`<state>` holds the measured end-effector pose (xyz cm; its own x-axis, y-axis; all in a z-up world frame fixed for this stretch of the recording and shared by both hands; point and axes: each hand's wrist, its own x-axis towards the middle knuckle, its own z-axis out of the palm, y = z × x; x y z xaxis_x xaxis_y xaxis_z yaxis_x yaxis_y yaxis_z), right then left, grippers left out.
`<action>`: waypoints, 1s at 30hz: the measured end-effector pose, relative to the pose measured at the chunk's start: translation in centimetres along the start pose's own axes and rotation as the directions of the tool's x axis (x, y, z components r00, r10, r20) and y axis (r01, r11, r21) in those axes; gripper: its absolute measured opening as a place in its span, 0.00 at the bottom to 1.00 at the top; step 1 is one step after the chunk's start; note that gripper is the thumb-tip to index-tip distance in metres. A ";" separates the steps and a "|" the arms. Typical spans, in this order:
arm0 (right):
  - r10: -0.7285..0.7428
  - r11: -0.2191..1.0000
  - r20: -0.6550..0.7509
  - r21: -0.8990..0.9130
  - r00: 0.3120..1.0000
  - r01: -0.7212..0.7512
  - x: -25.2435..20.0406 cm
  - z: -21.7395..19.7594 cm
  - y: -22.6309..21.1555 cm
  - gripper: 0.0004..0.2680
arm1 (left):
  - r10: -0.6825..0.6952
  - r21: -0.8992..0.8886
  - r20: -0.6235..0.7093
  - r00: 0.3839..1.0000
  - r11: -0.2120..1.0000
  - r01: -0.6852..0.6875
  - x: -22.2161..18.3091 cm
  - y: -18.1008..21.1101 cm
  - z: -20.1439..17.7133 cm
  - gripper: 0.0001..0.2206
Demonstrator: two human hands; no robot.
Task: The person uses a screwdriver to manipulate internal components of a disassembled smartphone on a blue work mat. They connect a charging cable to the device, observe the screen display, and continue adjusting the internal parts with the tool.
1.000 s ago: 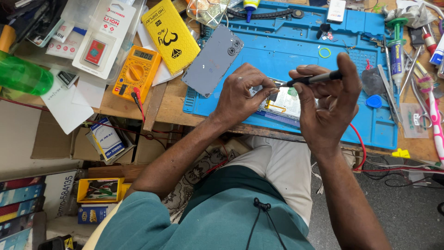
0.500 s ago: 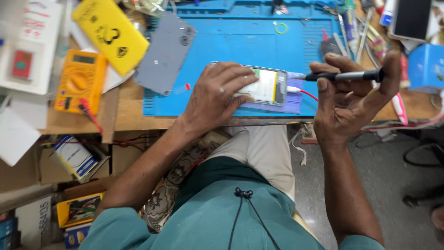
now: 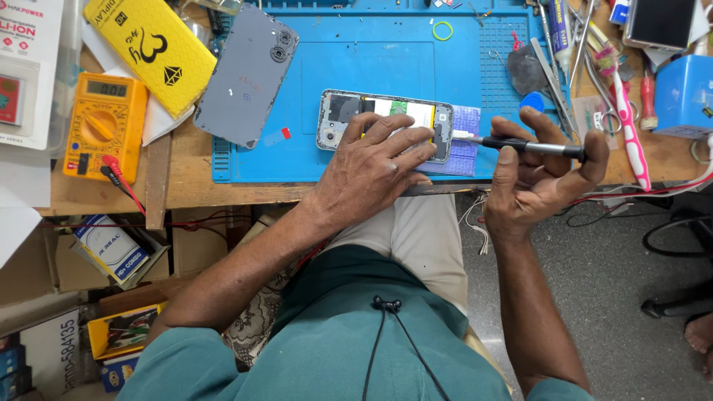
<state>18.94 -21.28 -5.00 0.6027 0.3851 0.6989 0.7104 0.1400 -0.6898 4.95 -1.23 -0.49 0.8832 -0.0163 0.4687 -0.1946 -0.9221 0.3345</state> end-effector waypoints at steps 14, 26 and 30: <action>-0.040 0.999 0.054 -0.015 0.998 0.041 0.3 0.6 -0.1 0.28 | 0.001 -0.005 0.006 1.000 1.000 -0.001 0.1 -0.2 0.1 0.20; -0.066 0.997 0.113 -0.027 0.991 0.070 1.1 0.7 -0.8 0.28 | 0.001 -0.010 0.014 1.000 1.000 0.000 0.1 -0.3 0.1 0.20; -0.008 0.998 0.235 -0.053 0.972 0.021 3.7 0.2 -2.3 0.25 | 0.005 -0.013 0.007 1.000 1.000 -0.005 -0.1 -0.4 0.4 0.20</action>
<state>19.53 -20.01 -0.87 0.4950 0.5875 0.6402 0.7409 0.0995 -0.6642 5.14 -1.05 -1.02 0.8854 -0.0234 0.4643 -0.2043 -0.9167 0.3434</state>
